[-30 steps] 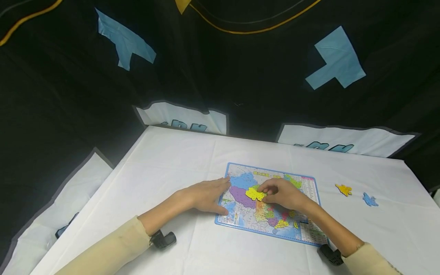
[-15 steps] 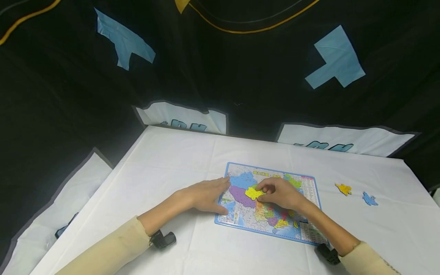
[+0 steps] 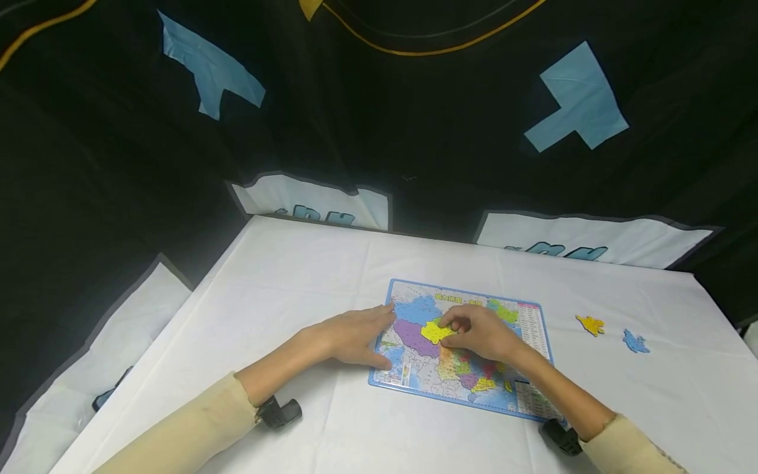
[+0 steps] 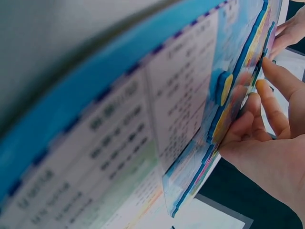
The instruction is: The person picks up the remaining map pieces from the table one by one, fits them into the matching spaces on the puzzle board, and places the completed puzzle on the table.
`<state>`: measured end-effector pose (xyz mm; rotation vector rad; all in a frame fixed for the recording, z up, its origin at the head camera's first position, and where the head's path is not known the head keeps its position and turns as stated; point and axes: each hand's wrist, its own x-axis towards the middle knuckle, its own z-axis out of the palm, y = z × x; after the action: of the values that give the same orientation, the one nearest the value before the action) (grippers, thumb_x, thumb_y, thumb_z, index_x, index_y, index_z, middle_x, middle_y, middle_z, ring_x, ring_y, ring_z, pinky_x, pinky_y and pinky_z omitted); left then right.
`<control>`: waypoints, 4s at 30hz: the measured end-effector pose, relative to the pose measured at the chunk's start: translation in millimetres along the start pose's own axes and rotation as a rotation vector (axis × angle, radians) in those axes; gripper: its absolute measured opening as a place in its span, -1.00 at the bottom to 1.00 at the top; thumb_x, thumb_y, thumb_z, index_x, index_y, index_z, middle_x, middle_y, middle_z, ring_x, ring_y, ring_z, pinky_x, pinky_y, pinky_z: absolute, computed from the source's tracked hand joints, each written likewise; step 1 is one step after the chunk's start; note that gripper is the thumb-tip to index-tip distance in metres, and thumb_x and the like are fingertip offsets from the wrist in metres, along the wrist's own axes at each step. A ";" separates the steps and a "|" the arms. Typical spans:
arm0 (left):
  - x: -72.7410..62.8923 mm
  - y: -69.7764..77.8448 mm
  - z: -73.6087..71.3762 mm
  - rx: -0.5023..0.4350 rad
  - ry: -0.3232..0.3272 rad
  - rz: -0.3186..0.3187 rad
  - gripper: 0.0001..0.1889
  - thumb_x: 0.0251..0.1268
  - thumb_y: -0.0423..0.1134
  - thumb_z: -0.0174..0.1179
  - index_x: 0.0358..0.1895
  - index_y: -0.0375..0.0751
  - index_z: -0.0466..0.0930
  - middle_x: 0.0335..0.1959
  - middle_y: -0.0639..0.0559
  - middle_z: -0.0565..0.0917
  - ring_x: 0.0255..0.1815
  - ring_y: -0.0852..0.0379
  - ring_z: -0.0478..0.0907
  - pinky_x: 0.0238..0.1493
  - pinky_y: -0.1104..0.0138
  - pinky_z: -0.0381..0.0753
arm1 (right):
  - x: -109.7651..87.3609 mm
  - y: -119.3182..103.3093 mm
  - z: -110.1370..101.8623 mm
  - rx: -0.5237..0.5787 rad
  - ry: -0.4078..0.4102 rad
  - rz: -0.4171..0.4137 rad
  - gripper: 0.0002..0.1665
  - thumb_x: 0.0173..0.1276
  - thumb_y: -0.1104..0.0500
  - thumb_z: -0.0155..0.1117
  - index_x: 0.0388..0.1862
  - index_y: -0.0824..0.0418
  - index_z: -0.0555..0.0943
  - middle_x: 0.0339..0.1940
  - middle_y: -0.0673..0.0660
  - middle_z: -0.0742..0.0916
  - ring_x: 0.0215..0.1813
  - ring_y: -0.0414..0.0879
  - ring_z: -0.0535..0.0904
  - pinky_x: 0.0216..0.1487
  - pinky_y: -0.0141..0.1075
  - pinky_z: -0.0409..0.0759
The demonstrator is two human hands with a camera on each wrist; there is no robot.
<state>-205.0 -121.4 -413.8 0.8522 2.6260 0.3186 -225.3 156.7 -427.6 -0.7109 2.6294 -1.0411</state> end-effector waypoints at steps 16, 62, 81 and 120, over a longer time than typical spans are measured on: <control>0.6 0.4 -0.5 -0.010 0.003 0.017 -0.07 0.29 0.20 0.27 0.54 -0.32 0.16 0.61 -0.13 0.02 0.58 0.03 0.00 0.51 0.18 0.07 | 0.2 5.4 -10.6 0.157 -0.104 0.017 -0.74 0.31 0.28 0.40 -0.03 0.27 0.69 -0.34 0.05 0.61 -0.30 -0.05 0.51 -0.24 -0.26 0.56; -0.3 0.4 0.1 -0.017 -0.002 0.001 -0.05 0.26 0.21 0.28 0.55 -0.29 0.14 0.61 -0.11 0.01 0.59 0.03 -0.01 0.51 0.16 0.06 | -135.0 87.1 -133.1 0.314 0.455 0.247 -0.76 0.51 0.08 0.22 0.11 -0.08 0.62 -0.06 -0.38 0.66 -0.10 -0.45 0.58 -0.17 -0.60 0.57; 0.1 -0.2 -0.5 -0.014 0.004 0.008 -0.06 0.26 0.20 0.29 0.54 -0.31 0.16 0.60 -0.14 0.02 0.58 0.00 0.00 0.51 0.17 0.09 | -160.6 167.1 -157.2 0.094 0.343 0.650 0.00 0.50 -0.14 0.18 0.54 0.49 -0.01 0.45 0.61 0.12 0.26 0.49 0.23 -0.31 -0.47 0.47; 0.6 0.7 -2.0 -0.006 -0.006 -0.006 -0.06 0.27 0.18 0.30 0.54 -0.31 0.15 0.61 -0.13 0.02 0.58 0.01 -0.01 0.51 0.18 0.07 | -156.8 183.7 -154.4 -0.109 0.256 0.698 -0.22 0.39 -0.05 0.33 0.27 0.55 0.36 0.25 0.67 0.28 0.24 0.57 0.14 0.16 0.47 0.22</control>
<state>-205.9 -120.7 -411.9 0.8418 2.6203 0.3222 -213.6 442.9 -438.1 0.3500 2.8045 -0.8100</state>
